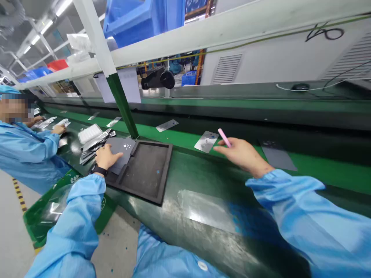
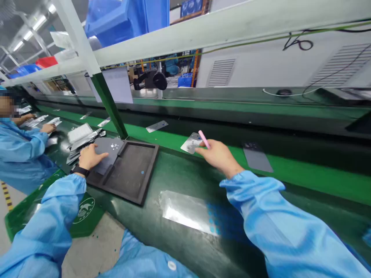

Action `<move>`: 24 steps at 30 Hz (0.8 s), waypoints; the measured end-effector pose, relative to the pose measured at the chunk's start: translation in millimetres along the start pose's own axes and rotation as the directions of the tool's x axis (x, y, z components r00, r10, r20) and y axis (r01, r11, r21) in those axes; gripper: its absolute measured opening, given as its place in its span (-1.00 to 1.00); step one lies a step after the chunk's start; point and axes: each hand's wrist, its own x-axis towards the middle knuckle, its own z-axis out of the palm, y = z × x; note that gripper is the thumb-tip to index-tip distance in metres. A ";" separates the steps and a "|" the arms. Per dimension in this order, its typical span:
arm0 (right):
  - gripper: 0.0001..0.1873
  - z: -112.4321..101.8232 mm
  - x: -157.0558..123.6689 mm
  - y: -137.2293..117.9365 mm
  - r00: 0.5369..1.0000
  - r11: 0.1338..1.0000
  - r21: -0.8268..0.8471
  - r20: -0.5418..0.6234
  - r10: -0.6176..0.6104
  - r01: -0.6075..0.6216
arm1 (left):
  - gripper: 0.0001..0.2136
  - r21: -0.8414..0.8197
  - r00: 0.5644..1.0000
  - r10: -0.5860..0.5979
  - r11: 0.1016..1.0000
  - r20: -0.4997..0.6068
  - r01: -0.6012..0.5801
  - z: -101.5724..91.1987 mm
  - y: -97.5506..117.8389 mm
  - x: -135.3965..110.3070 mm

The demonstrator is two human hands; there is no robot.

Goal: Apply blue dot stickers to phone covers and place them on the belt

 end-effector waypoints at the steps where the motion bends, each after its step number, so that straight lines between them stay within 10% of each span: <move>1: -0.85 3.3 -8.3 0.3 0.999 1.000 0.002 0.041 -0.015 0.015 | -0.30 0.013 0.999 -0.026 1.000 0.040 0.026 1.9 -4.2 13.2; 8: -0.77 0.9 -41.0 6.6 0.996 0.999 0.024 0.081 -0.047 0.045 | -0.13 0.065 0.981 0.015 0.997 0.194 -0.028 13.9 -6.7 56.3; 24: -0.52 -1.4 -95.0 31.4 0.991 0.984 0.172 0.128 0.025 -0.047 | 0.06 0.033 0.984 0.097 0.994 0.151 -0.104 15.9 -1.4 75.5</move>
